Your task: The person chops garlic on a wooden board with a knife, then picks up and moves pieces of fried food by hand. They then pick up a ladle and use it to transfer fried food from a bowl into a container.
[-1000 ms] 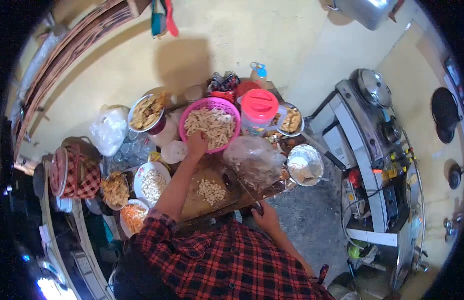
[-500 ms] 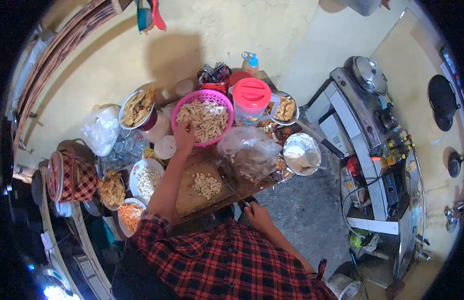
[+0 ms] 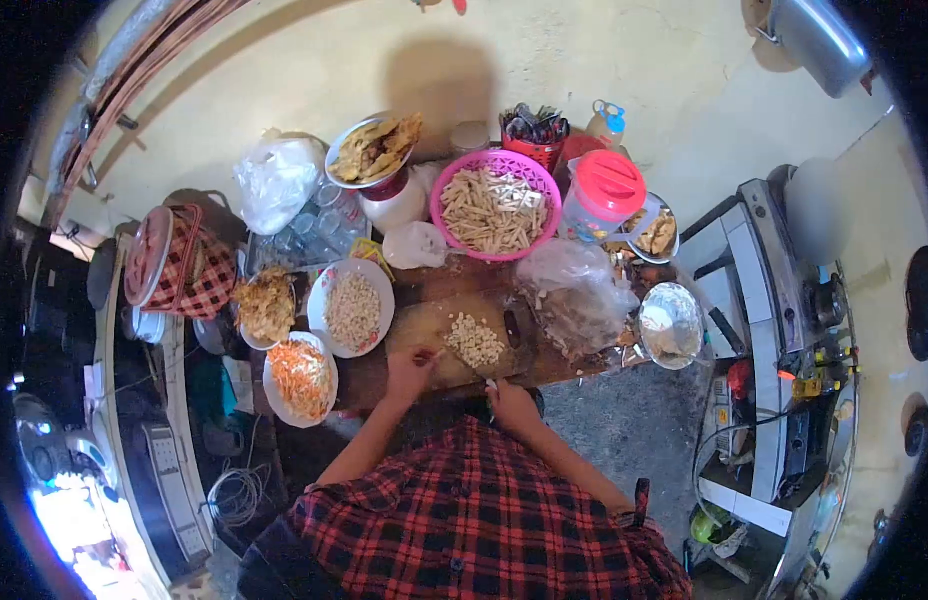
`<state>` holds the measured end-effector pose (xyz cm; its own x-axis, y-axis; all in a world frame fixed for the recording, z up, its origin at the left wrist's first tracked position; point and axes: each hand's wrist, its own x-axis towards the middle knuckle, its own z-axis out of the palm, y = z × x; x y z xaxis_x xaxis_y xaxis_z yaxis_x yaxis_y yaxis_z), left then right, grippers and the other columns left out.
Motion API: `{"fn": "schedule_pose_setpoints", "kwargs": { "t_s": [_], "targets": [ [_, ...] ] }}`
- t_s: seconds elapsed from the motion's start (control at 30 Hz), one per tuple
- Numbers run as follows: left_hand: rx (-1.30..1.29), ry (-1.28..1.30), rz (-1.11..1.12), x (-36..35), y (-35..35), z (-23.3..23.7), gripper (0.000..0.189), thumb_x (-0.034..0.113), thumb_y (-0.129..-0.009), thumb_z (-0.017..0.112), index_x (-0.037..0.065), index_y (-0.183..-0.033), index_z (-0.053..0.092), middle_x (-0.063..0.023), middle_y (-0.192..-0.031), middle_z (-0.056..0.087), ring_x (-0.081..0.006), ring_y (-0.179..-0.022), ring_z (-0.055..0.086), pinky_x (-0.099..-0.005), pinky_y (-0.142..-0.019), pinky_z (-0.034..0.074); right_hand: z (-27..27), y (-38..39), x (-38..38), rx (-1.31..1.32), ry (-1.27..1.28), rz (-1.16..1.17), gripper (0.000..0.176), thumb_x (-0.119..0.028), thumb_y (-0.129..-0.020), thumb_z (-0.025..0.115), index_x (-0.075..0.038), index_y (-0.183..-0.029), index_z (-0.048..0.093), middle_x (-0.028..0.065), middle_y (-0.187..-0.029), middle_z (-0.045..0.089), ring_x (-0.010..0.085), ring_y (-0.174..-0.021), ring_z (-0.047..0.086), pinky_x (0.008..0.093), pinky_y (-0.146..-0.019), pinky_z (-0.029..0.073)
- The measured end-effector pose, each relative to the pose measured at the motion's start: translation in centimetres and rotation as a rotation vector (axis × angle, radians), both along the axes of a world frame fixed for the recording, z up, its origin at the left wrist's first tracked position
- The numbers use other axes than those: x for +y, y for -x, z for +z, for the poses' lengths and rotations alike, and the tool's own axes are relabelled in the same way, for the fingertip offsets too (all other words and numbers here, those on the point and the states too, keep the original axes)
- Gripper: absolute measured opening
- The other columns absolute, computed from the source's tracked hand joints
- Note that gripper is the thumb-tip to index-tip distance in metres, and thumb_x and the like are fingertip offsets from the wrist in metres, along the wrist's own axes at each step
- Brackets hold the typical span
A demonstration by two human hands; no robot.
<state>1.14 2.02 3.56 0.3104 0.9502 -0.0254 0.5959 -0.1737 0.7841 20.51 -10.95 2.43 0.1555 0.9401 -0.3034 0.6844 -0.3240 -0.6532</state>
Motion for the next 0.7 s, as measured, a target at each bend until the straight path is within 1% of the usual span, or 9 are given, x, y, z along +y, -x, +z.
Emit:
{"fn": "schedule_pose_setpoints", "kwargs": {
  "t_s": [0.07, 0.1, 0.17, 0.27, 0.33, 0.4, 0.5, 0.57, 0.7],
  "targets": [
    [-0.142, 0.055, -0.023, -1.0, -0.7, -0.9, 0.016, 0.013, -0.073, 0.069, 0.000, -0.081, 0.066, -0.0138, -0.072, 0.063, -0.0264, -0.067, 0.062, -0.0353, -0.064, 0.049, -0.2, 0.3, -0.1, -0.029, -0.002, -0.022, 0.032, -0.029, -0.092, 0.045, 0.002, -0.095, 0.050, 0.0287, -0.075, 0.059, 0.0472, -0.074, 0.057, 0.0545, -0.065, 0.044],
    [-0.142, 0.057, -0.019, -1.2, -0.9, -1.3, 0.016, 0.013, -0.073, 0.069, 0.000, -0.081, 0.066, -0.0138, -0.072, 0.063, -0.0264, -0.067, 0.062, -0.0353, -0.064, 0.049, 0.0, 0.5, 0.0, -0.057, -0.006, -0.052, 0.032, -0.029, -0.092, 0.045, 0.003, -0.095, 0.050, 0.0289, -0.076, 0.059, 0.0474, -0.074, 0.057, 0.0550, -0.065, 0.044],
    [-0.058, -0.079, -0.109, -1.4, -1.3, -2.0, 0.014, 0.014, -0.072, 0.069, 0.001, -0.077, 0.065, -0.0136, -0.073, 0.061, -0.0293, -0.070, 0.060, -0.0373, -0.066, 0.048, 0.3, 0.8, -0.1, -0.063, 0.007, -0.041, 0.032, -0.028, -0.092, 0.044, 0.003, -0.096, 0.049, 0.0288, -0.076, 0.059, 0.0475, -0.074, 0.057, 0.0552, -0.065, 0.044],
    [0.031, -0.134, -0.112, -1.7, -1.5, -1.5, 0.011, 0.012, -0.072, 0.067, 0.002, -0.075, 0.065, -0.0141, -0.075, 0.060, -0.0314, -0.076, 0.059, -0.0395, -0.068, 0.047, 1.5, 1.4, 0.0, -0.066, 0.000, -0.024, 0.031, -0.027, -0.092, 0.044, 0.003, -0.096, 0.048, 0.0285, -0.076, 0.059, 0.0473, -0.073, 0.057, 0.0555, -0.064, 0.044],
    [0.010, -0.132, -0.116, -1.8, -1.5, -1.1, 0.010, 0.011, -0.071, 0.066, 0.002, -0.075, 0.065, -0.0146, -0.077, 0.060, -0.0322, -0.077, 0.058, -0.0401, -0.069, 0.047, 1.3, 1.8, 0.0, -0.062, -0.023, -0.019, 0.030, -0.027, -0.092, 0.045, 0.003, -0.095, 0.048, 0.0283, -0.075, 0.059, 0.0471, -0.072, 0.057, 0.0555, -0.063, 0.044],
    [-0.013, -0.133, -0.125, -1.9, -1.6, -0.9, 0.009, 0.009, -0.071, 0.065, 0.002, -0.075, 0.065, -0.0151, -0.078, 0.060, -0.0329, -0.079, 0.058, -0.0407, -0.070, 0.047, 1.0, 2.1, 0.1, -0.086, 0.017, -0.008, 0.028, -0.026, -0.091, 0.047, 0.002, -0.095, 0.047, 0.0284, -0.073, 0.059, 0.0462, -0.069, 0.058, 0.0553, -0.060, 0.045],
    [0.043, -0.153, -0.119, -2.1, -1.4, -1.2, 0.008, 0.008, -0.072, 0.063, 0.001, -0.076, 0.064, -0.0158, -0.080, 0.059, -0.0333, -0.081, 0.058, -0.0413, -0.072, 0.047, 1.3, 2.3, -0.1, -0.123, -0.011, 0.018, 0.027, -0.025, -0.089, 0.049, 0.002, -0.095, 0.045, 0.0282, -0.071, 0.059, 0.0459, -0.066, 0.058, 0.0552, -0.058, 0.045],
    [0.020, -0.242, -0.151, -2.0, -1.3, -1.5, 0.009, 0.008, -0.071, 0.063, 0.002, -0.078, 0.064, -0.0158, -0.080, 0.059, -0.0340, -0.081, 0.057, -0.0420, -0.073, 0.047, 1.6, 2.5, -0.2, -0.119, 0.000, -0.003, 0.027, -0.024, -0.089, 0.049, 0.002, -0.096, 0.045, 0.0282, -0.071, 0.059, 0.0461, -0.067, 0.058, 0.0551, -0.058, 0.045],
    [0.046, -0.204, -0.156, -2.5, -1.4, -0.7, 0.011, 0.008, -0.071, 0.063, 0.001, -0.079, 0.064, -0.0160, -0.081, 0.059, -0.0343, -0.081, 0.057, -0.0419, -0.073, 0.047, 1.5, 2.4, -0.5, -0.123, 0.038, -0.003, 0.028, -0.025, -0.089, 0.049, 0.002, -0.097, 0.045, 0.0281, -0.072, 0.059, 0.0466, -0.068, 0.058, 0.0553, -0.059, 0.046]
  ]
}}
